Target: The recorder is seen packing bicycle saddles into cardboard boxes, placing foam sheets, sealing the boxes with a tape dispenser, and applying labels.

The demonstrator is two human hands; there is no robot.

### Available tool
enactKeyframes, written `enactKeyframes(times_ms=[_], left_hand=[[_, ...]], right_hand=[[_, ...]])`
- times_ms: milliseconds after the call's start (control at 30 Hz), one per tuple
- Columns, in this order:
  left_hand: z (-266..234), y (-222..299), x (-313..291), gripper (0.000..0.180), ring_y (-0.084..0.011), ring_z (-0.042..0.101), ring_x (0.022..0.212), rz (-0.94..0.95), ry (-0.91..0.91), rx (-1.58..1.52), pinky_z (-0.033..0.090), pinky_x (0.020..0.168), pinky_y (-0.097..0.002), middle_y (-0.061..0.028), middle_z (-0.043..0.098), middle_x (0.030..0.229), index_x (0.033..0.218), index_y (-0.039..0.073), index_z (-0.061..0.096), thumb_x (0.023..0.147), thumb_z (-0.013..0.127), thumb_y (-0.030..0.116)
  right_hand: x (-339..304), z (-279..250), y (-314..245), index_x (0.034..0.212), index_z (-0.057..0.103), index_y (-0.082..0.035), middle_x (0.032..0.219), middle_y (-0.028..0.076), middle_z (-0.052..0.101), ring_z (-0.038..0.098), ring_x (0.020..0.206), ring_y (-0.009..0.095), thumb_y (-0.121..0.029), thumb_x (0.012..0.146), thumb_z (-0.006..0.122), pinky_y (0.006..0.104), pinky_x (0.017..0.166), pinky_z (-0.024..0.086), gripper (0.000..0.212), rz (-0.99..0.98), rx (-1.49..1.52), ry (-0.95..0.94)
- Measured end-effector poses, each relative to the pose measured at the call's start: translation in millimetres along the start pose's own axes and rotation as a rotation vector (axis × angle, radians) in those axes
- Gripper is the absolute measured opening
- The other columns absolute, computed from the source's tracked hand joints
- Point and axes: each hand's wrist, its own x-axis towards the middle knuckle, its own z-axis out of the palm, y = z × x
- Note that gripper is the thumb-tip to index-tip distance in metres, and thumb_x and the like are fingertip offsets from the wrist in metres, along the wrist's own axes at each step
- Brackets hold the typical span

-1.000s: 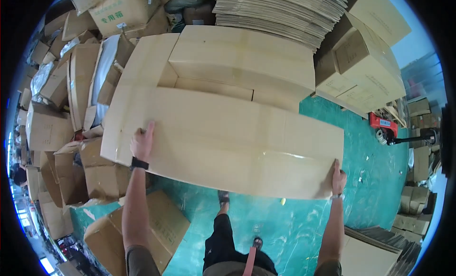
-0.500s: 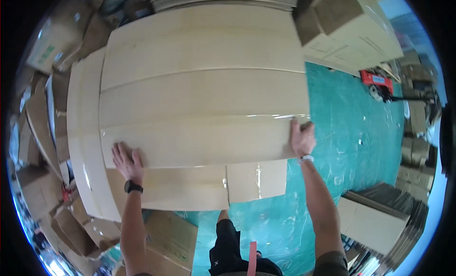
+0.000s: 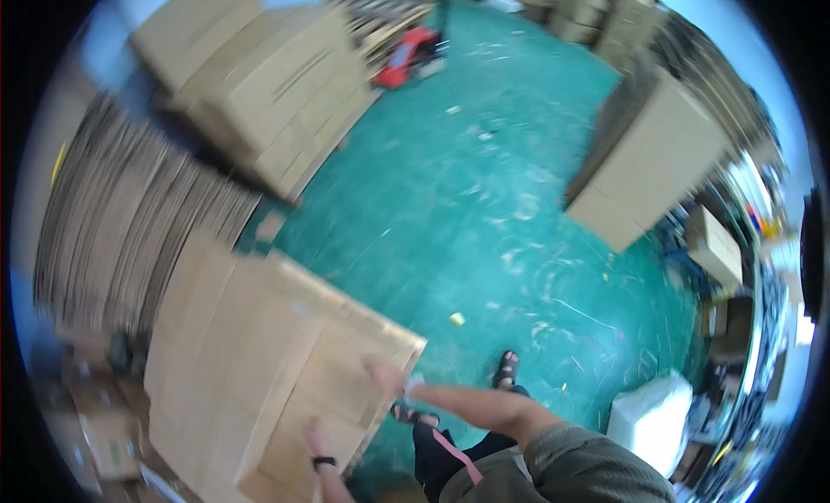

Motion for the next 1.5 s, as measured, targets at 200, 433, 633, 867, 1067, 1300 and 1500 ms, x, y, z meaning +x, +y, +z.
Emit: enactKeyframes(times_ms=[200, 433, 633, 867, 1067, 1300, 1500], left_hand=[[225.8, 98.4, -196.5, 0.036, -0.0212, 0.062, 0.089, -0.444, -0.544, -1.001, 0.052, 0.078, -0.0356, -0.0090, 0.067, 0.099, 0.107, 0.007, 0.060, 0.096, 0.056, 0.041], [527.8, 443.7, -283.5, 0.031, -0.0179, 0.063, 0.089, -0.499, -0.728, -0.789, 0.052, 0.076, -0.0338, -0.0023, 0.065, 0.103, 0.098, 0.013, 0.056, 0.095, 0.058, 0.043], [756.3, 580.7, -403.4, 0.027, -0.0174, 0.063, 0.082, -0.323, -1.128, -0.308, 0.050, 0.071, -0.0310, -0.0032, 0.069, 0.093, 0.090, 0.012, 0.061, 0.098, 0.059, 0.038], [1056.6, 800.5, -497.5, 0.051, -0.0393, 0.064, 0.096, 1.113, -0.932, 0.323, 0.052, 0.084, -0.0455, -0.0225, 0.068, 0.102, 0.124, 0.000, 0.059, 0.090, 0.065, 0.038], [1262.7, 1092.8, -571.0, 0.067, -0.0431, 0.053, 0.116, 1.654, -0.501, 0.385, 0.045, 0.099, -0.0525, -0.0294, 0.056, 0.124, 0.136, -0.003, 0.048, 0.083, 0.066, 0.035], [1336.0, 1193.4, -611.2, 0.047, -0.0365, 0.054, 0.109, 1.874, -0.103, 0.679, 0.047, 0.090, -0.0498, -0.0183, 0.056, 0.113, 0.111, 0.003, 0.057, 0.083, 0.069, 0.039], [1283.2, 1181.3, -642.7, 0.054, -0.0378, 0.056, 0.099, 1.871, -0.154, 0.709, 0.045, 0.088, -0.0497, -0.0179, 0.065, 0.100, 0.107, 0.002, 0.060, 0.082, 0.072, 0.048]], right_hand=[[-198.7, -261.4, -91.4, 0.084, 0.064, 0.001, 0.075, 0.023, 0.066, 0.067, 0.073, 0.040, -0.031, 0.085, 0.061, 0.0509, 0.067, 0.053, 0.032, 0.170, 0.394, -0.401], [-243.8, -507.3, 34.3, 0.105, 0.059, 0.001, 0.093, 0.023, 0.063, 0.067, 0.084, 0.039, -0.023, 0.091, 0.057, 0.0493, 0.074, 0.055, 0.027, 0.483, 0.216, 0.160], [-296.5, -647.0, 190.9, 0.099, 0.067, -0.004, 0.097, 0.019, 0.068, 0.067, 0.087, 0.037, -0.031, 0.091, 0.059, 0.0474, 0.079, 0.054, 0.029, 0.544, 0.423, 0.374], [-462.3, -765.4, 455.2, 0.100, 0.070, 0.000, 0.084, 0.018, 0.072, 0.071, 0.078, 0.030, -0.032, 0.090, 0.064, 0.0397, 0.070, 0.055, 0.034, 1.241, 0.257, 1.024], [-710.7, -704.5, 446.8, 0.082, 0.057, 0.001, 0.059, 0.009, 0.057, 0.057, 0.044, 0.020, -0.023, 0.086, 0.062, 0.0307, 0.036, 0.043, 0.026, 2.046, 0.865, 1.695], [-732.2, -707.4, 384.5, 0.093, 0.057, 0.006, 0.063, 0.011, 0.058, 0.057, 0.045, 0.021, -0.015, 0.086, 0.060, 0.0327, 0.037, 0.044, 0.023, 2.166, 1.049, 1.900], [-788.5, -802.9, 518.5, 0.069, 0.065, 0.002, 0.063, 0.019, 0.065, 0.065, 0.057, 0.030, -0.031, 0.079, 0.061, 0.0432, 0.059, 0.052, 0.035, 1.996, 0.466, 1.185]])
